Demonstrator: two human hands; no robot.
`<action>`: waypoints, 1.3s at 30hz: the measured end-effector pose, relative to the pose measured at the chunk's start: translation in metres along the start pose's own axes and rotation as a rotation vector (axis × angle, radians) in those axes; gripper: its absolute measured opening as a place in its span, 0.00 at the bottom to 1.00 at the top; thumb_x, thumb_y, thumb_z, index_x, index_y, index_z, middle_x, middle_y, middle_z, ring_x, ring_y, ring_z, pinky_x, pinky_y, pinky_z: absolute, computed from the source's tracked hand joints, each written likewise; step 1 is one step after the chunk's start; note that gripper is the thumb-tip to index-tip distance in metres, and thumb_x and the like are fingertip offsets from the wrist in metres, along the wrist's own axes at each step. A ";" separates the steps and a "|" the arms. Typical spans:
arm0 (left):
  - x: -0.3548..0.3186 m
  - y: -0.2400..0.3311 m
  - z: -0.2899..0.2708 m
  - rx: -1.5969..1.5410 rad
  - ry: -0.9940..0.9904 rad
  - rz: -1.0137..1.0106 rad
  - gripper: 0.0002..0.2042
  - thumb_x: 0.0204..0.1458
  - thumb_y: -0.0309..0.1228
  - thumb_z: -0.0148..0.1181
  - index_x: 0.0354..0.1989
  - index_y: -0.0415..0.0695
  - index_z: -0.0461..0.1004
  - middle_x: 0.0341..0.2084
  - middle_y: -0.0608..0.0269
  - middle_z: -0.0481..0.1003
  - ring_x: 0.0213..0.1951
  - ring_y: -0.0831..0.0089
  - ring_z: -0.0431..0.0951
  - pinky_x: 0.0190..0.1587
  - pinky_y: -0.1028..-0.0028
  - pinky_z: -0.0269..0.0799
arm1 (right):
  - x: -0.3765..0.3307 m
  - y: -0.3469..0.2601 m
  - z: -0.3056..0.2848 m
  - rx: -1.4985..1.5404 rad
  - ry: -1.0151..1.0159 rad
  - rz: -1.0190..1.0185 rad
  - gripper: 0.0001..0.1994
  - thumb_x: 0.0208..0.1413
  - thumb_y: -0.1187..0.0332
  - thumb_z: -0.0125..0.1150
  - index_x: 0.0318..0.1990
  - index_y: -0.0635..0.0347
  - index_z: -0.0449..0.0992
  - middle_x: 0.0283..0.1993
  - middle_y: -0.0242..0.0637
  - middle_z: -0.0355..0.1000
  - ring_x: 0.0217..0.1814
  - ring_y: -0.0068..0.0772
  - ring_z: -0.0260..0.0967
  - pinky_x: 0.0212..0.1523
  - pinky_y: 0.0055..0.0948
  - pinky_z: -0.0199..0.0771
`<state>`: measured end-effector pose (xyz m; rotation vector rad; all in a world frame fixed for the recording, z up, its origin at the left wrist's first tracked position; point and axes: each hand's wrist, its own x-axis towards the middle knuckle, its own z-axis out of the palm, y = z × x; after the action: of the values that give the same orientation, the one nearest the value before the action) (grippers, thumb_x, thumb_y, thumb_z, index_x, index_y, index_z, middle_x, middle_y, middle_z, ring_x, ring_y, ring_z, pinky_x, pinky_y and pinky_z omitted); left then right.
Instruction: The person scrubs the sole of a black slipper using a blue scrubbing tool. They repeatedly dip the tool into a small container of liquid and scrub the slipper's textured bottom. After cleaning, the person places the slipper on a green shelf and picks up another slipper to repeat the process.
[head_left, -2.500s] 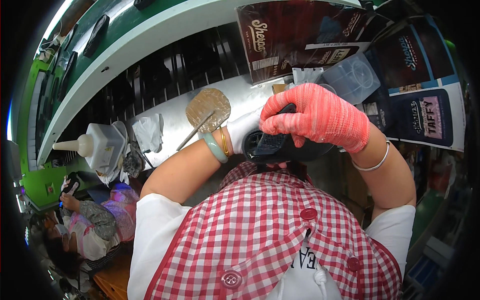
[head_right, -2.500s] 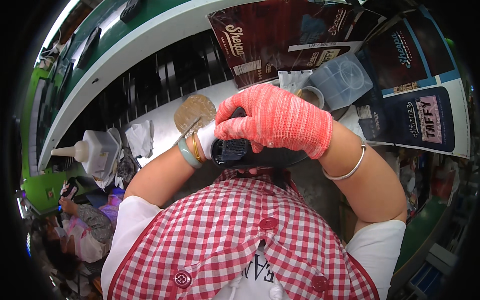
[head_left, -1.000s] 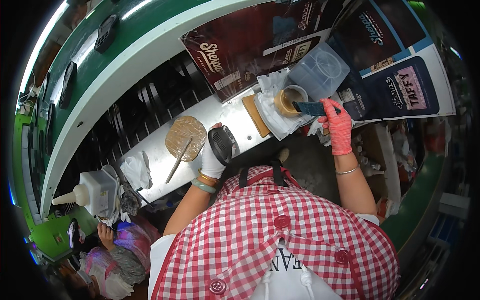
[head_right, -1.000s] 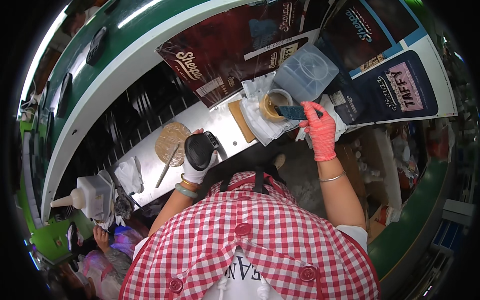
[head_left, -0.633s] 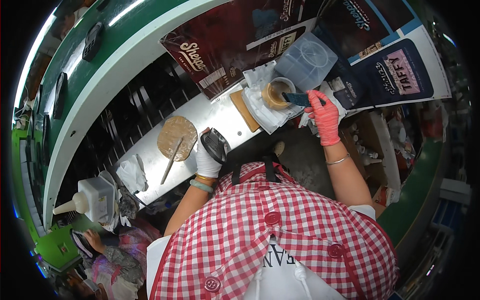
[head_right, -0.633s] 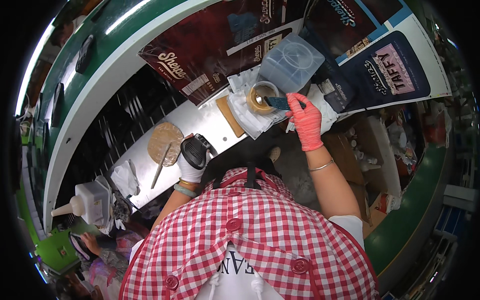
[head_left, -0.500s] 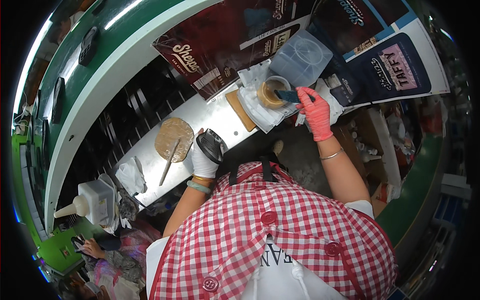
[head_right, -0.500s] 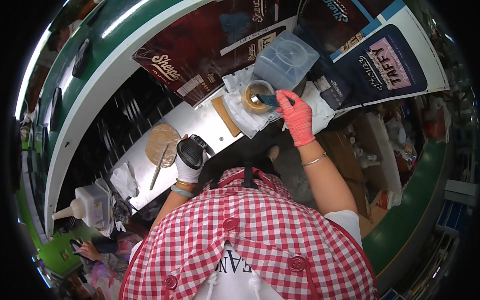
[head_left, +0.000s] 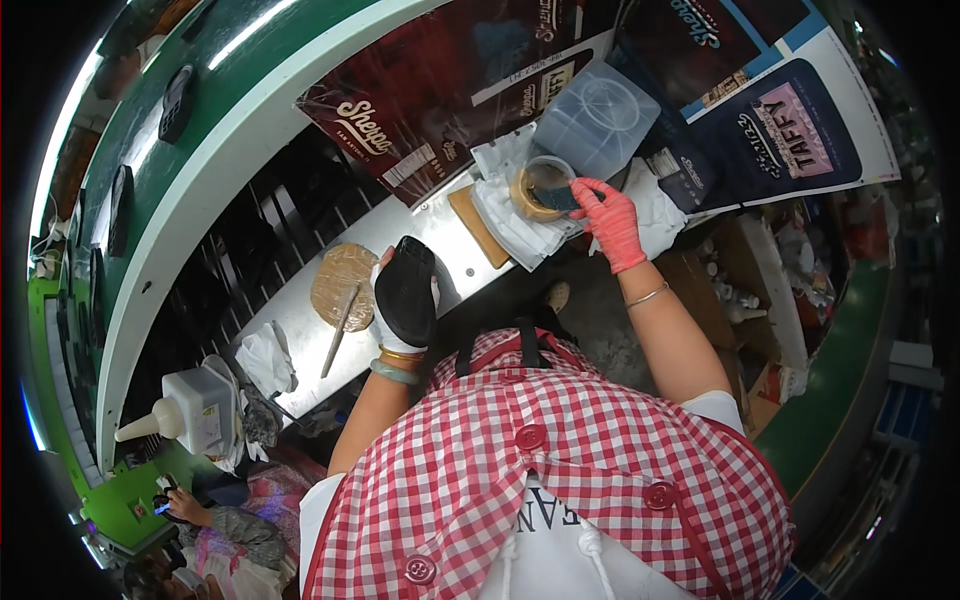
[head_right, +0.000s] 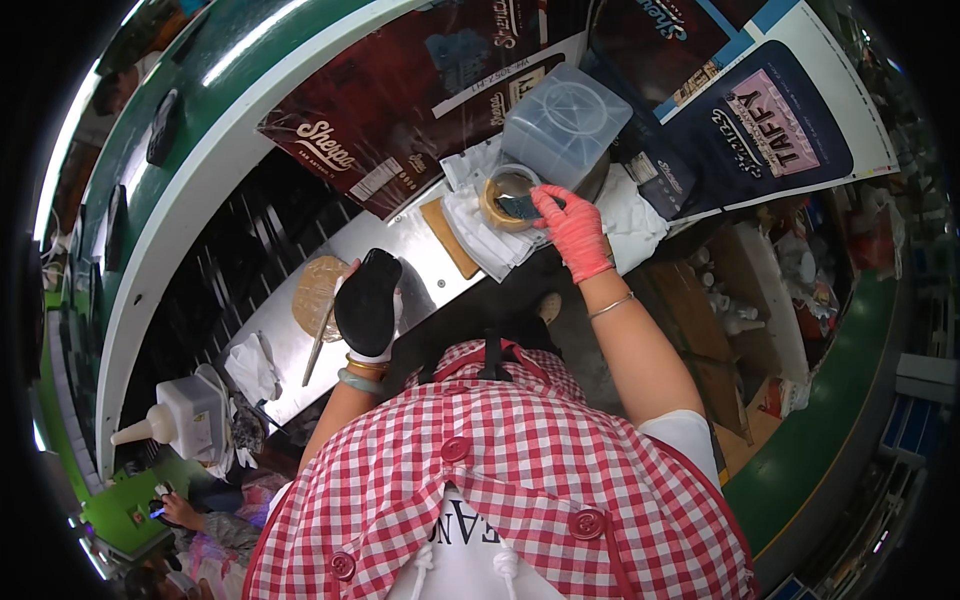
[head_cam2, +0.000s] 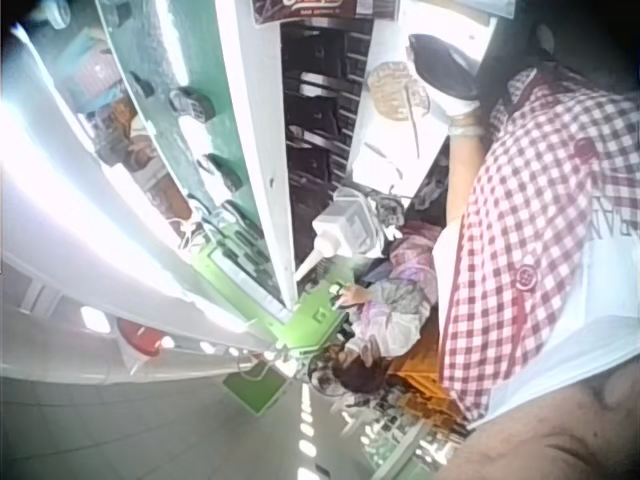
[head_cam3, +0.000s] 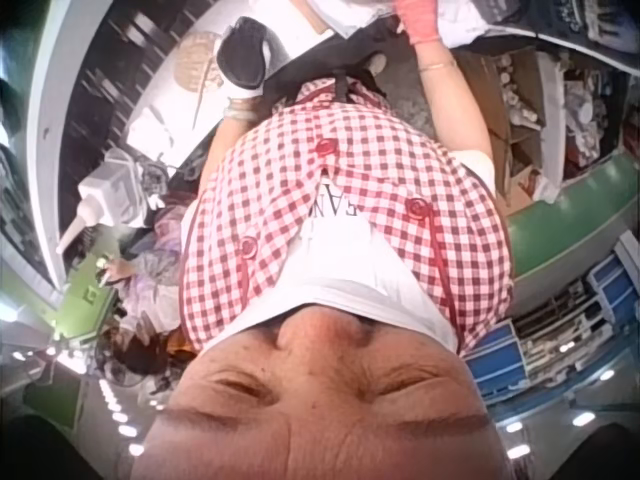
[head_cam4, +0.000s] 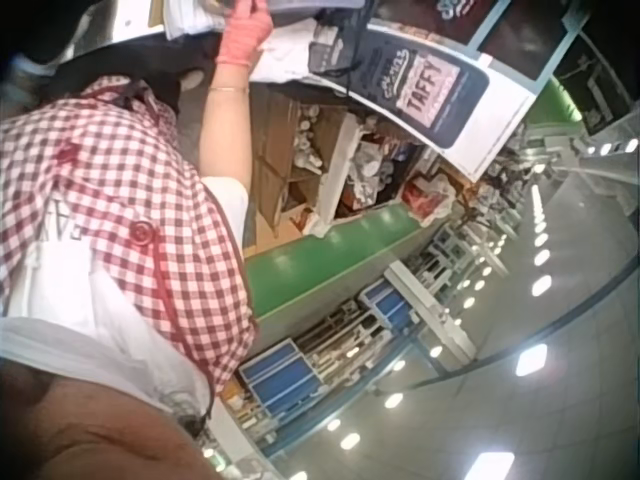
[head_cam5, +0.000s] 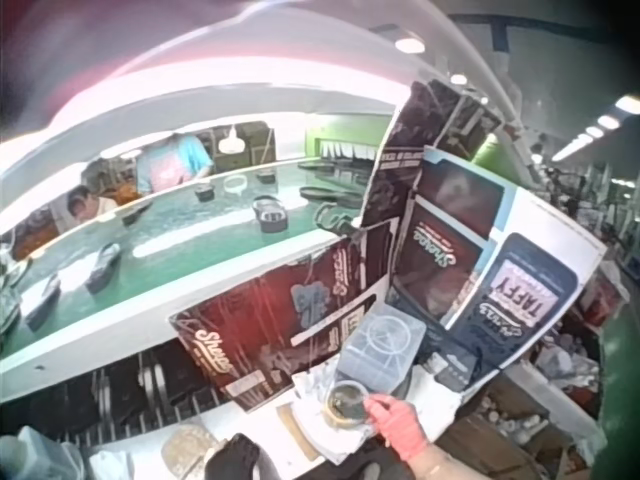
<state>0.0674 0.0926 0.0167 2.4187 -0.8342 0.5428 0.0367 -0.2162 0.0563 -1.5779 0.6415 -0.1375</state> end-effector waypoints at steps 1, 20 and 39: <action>0.010 0.004 -0.006 0.034 0.009 0.036 0.17 0.45 0.26 0.57 0.46 0.38 0.70 0.43 0.54 0.72 0.47 0.58 0.71 0.54 0.67 0.64 | 0.001 0.002 -0.004 0.048 -0.003 0.016 0.15 0.56 0.60 0.57 0.45 0.60 0.74 0.36 0.30 0.73 0.25 0.18 0.69 0.22 0.15 0.63; 0.111 0.049 -0.099 -2.145 0.225 -0.894 0.16 0.56 0.44 0.43 0.38 0.44 0.69 0.28 0.57 0.75 0.26 0.62 0.77 0.30 0.66 0.76 | -0.149 -0.153 0.085 0.512 -0.455 -0.081 0.12 0.60 0.66 0.49 0.44 0.64 0.73 0.34 0.37 0.73 0.27 0.21 0.72 0.23 0.14 0.71; 0.096 0.083 -0.109 -1.754 0.392 -0.726 0.25 0.56 0.42 0.46 0.59 0.44 0.56 0.45 0.52 0.70 0.43 0.65 0.74 0.46 0.68 0.72 | -0.145 -0.161 0.072 0.474 -0.332 -0.195 0.10 0.60 0.68 0.49 0.41 0.63 0.74 0.31 0.34 0.73 0.27 0.18 0.71 0.22 0.14 0.69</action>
<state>0.0618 0.0575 0.1805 0.7649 -0.0099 -0.0977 0.0001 -0.0877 0.2412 -1.1630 0.1732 -0.1554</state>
